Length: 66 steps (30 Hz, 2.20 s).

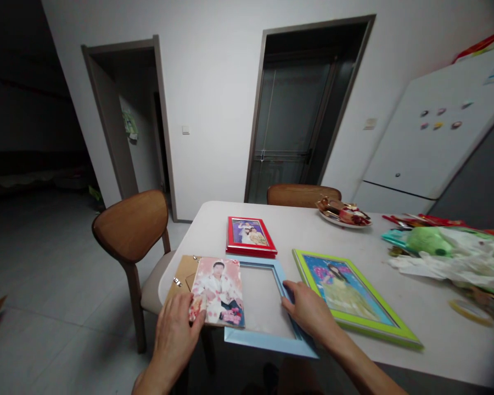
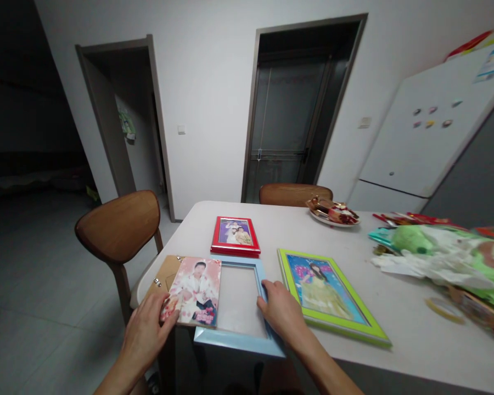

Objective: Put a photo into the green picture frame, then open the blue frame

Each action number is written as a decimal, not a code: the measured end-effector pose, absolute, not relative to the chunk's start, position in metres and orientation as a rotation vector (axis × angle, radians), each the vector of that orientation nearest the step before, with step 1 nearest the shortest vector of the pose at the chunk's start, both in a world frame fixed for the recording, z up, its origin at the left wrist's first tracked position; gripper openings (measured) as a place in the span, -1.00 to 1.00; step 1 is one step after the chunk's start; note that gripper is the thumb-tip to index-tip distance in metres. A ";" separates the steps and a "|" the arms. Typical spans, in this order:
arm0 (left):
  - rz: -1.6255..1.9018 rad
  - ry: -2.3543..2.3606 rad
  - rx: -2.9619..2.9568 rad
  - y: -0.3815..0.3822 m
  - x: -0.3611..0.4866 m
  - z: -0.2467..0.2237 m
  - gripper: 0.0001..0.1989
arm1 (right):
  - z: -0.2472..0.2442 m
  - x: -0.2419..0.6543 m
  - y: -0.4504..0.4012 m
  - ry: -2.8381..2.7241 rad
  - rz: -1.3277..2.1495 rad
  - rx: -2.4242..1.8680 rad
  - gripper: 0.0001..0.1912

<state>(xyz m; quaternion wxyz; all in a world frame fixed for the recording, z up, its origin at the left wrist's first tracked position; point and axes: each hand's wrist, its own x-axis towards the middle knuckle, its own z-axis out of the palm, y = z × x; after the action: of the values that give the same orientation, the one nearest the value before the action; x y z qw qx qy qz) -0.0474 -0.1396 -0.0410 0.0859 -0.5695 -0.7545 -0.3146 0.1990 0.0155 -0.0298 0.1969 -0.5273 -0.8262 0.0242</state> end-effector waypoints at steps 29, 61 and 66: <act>-2.801 -1.879 -1.610 -0.096 0.038 -0.013 -0.58 | -0.018 0.149 -0.008 -1.239 1.472 -0.969 -0.32; -1.123 -2.069 -2.172 -0.135 -0.040 -0.040 -0.48 | -0.019 0.147 -0.009 -2.375 0.128 -1.180 -0.69; -0.909 -2.283 -1.883 -0.135 -0.094 -0.056 -0.49 | -0.010 0.094 -0.047 -2.541 0.205 -0.864 -0.65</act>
<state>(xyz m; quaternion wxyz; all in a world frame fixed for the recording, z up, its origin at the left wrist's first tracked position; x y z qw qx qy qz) -0.0937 -0.1353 -0.0563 0.0229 -0.6081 -0.7373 -0.2934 0.0941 -0.0475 -0.0101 0.2230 -0.3130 -0.9202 0.0744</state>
